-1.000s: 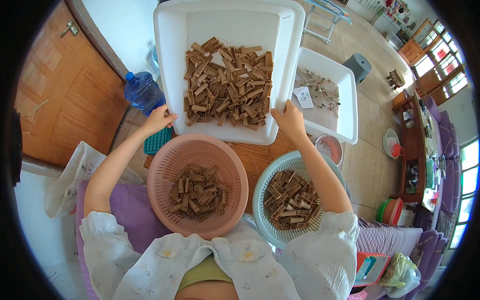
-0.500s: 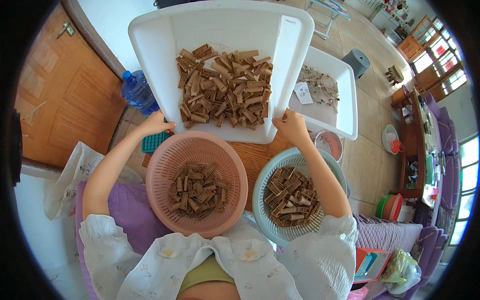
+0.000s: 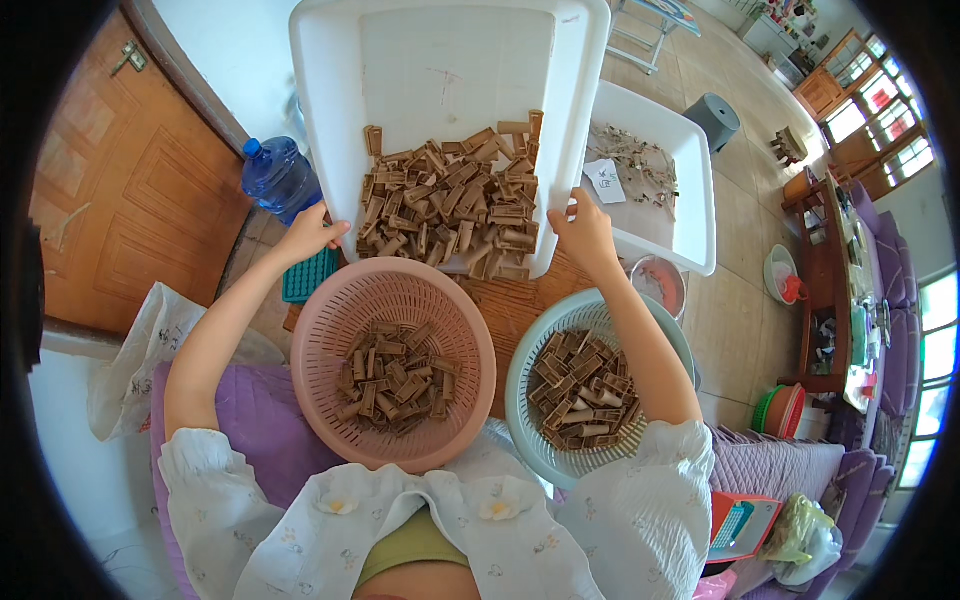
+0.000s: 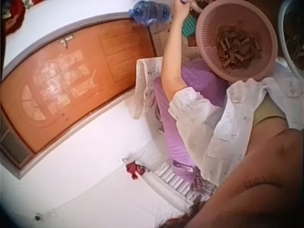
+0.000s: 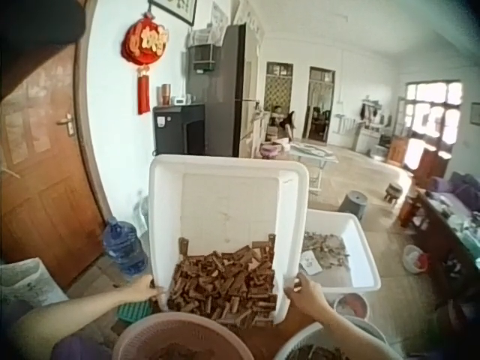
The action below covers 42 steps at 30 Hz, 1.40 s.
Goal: The person sorts small plastic components by hand, transferring them between trays and plastic colanders, and displays samples to the camera.
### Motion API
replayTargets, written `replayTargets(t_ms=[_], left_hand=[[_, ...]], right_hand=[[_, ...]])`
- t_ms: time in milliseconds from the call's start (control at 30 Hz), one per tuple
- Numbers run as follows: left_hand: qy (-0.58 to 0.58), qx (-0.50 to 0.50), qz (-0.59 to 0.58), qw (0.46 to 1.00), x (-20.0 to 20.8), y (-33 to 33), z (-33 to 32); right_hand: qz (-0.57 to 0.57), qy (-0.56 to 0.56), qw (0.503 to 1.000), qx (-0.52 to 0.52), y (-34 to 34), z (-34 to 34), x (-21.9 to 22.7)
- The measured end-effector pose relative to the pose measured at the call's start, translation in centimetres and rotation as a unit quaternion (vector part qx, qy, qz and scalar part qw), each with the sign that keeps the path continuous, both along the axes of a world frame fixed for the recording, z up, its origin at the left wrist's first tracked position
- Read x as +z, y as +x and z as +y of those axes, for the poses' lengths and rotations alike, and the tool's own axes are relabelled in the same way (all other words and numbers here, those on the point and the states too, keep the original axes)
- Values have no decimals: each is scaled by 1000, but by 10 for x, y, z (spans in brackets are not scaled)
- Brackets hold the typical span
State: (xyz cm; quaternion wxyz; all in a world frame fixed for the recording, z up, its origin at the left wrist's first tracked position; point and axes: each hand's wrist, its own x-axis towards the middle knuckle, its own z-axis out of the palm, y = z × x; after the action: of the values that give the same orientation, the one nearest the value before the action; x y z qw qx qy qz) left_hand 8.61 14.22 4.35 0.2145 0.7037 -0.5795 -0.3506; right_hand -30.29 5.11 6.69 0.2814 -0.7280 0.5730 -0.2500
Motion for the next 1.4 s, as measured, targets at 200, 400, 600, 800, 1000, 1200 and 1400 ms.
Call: replayTargets(t_ms=[200,400,600,800,1000,1200,1400], left_hand=[[-74,36,21,996,-1,6,-16],[-63,40,-35,997,11,7,-59],[-54,15,-99,994,3,11,-97],[2,-26,-87,996,3,12,-101],[-84,-206,-168,960,57,-72,-26],[77,-340,-72,934,39,-71,4],[150,-370,-48,915,45,-61,-2]], right_hand=[[-24,-24,999,-19,13,-29,-7],[35,-20,999,-32,24,-93,-11],[181,71,980,38,33,-122,-9],[279,-91,950,104,17,-109,-3],[293,-184,856,385,41,12,22],[342,-91,795,493,51,23,-29],[349,-45,767,536,52,17,-74]])
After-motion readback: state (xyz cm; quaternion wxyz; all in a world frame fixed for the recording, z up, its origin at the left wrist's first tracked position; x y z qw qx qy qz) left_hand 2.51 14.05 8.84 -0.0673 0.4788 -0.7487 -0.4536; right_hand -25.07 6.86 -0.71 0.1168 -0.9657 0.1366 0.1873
